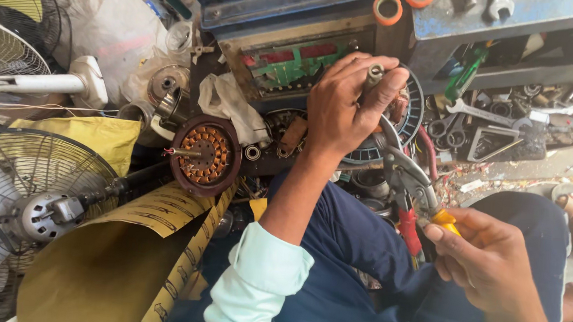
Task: The person is sitting on the floor in a cluttered workshop, using pliers and a screwdriver to repair a fan motor stator. They repeatedly use the pliers to pull and adjust the copper windings on the stator core and use a screwdriver to manipulate the internal components.
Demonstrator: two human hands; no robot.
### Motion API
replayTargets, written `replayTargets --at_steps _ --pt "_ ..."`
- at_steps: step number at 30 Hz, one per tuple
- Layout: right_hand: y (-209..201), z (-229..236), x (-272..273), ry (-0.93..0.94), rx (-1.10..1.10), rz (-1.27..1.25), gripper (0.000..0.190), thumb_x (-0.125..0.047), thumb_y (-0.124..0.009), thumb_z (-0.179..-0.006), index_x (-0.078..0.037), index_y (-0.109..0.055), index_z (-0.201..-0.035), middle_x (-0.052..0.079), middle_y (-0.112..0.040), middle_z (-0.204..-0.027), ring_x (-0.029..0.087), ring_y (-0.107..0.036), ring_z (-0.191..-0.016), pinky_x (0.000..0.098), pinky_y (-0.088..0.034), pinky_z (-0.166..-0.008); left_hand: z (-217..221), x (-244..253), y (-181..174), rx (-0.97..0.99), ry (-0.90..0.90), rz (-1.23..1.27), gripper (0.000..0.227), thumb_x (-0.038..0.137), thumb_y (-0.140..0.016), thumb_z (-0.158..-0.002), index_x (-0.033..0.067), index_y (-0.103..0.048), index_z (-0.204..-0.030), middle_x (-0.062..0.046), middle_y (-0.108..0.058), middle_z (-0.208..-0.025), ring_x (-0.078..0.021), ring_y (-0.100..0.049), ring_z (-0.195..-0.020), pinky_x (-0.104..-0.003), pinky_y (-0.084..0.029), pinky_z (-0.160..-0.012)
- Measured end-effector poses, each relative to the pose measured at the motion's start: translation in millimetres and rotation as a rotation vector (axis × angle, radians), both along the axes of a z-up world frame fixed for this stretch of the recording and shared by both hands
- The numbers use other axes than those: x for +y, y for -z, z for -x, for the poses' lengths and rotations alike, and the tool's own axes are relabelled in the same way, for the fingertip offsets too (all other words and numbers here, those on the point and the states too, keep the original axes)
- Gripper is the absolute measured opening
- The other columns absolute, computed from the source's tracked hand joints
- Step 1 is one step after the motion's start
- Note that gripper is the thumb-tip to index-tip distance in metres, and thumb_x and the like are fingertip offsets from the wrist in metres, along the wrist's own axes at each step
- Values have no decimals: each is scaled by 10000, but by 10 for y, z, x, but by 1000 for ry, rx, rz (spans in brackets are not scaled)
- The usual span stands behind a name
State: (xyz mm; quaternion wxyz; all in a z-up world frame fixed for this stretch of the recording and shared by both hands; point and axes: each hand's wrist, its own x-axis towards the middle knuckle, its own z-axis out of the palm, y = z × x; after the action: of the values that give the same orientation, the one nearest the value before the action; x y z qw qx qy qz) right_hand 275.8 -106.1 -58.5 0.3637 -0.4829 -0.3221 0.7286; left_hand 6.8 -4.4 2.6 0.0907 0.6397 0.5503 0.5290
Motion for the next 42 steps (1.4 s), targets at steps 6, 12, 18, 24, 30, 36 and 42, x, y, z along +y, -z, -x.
replayTargets --at_steps 6,12,18,24,30,36,42 --pt "4 -242 87 -170 -6 -90 319 16 -730 -956 122 -714 -1256 142 -651 -870 182 -587 -656 308 -453 -555 33 -9 -21 -30 -5 20 511 564 -584 -999 92 -778 -1013 -45 -771 -992 -227 -742 -999 -327 -572 -876" --pt "-168 -119 15 -315 -290 -1083 195 -89 -629 -957 -28 -677 -1135 204 -609 -1313 228 -712 -1123 309 -595 -928 9 -26 -32 -12 -59 10 544 588 -563 -1010 85 -768 -1029 -56 -762 -962 -244 -734 -987 -339 -572 -871" --pt "-164 -130 12 51 -281 46 343 9 -713 -930 103 -721 -1261 247 -719 -1087 340 -710 -903 370 -528 -716 -14 -27 -29 -31 -95 80 571 597 -477 -999 106 -768 -996 -36 -746 -876 -218 -745 -914 -327 -574 -799" --pt "97 -177 143 50 -91 -57 353 -19 -750 -848 79 -705 -1185 147 -743 -1073 232 -710 -862 393 -599 -713 -8 -17 -13 40 -83 43 476 572 -626 -975 115 -756 -1014 -3 -742 -854 -219 -744 -1012 -366 -557 -1011" --pt "49 -136 246 -163 115 92 589 -135 -623 -833 4 -538 -1398 158 -660 -1357 280 -622 -1249 466 -493 -1024 67 -26 25 133 -20 113 550 466 -844 -789 81 -718 -1162 -33 -729 -1062 -270 -682 -1133 -393 -542 -1010" --pt "-58 -12 398 -634 224 337 822 -287 -670 -762 -63 -455 -1523 203 -589 -1408 339 -607 -1325 503 -440 -1056 77 -2 101 184 -17 -25 401 468 -848 -829 129 -688 -971 -30 -736 -1197 -271 -670 -1214 -392 -512 -1088" --pt "-96 69 511 -740 -53 330 572 -123 -650 -750 46 -584 -1293 237 -736 -1209 350 -711 -1170 452 -524 -1035 40 -36 42 140 -48 18 515 454 -838 -794 77 -727 -1126 -46 -730 -1070 -280 -676 -1145 -391 -533 -1017"
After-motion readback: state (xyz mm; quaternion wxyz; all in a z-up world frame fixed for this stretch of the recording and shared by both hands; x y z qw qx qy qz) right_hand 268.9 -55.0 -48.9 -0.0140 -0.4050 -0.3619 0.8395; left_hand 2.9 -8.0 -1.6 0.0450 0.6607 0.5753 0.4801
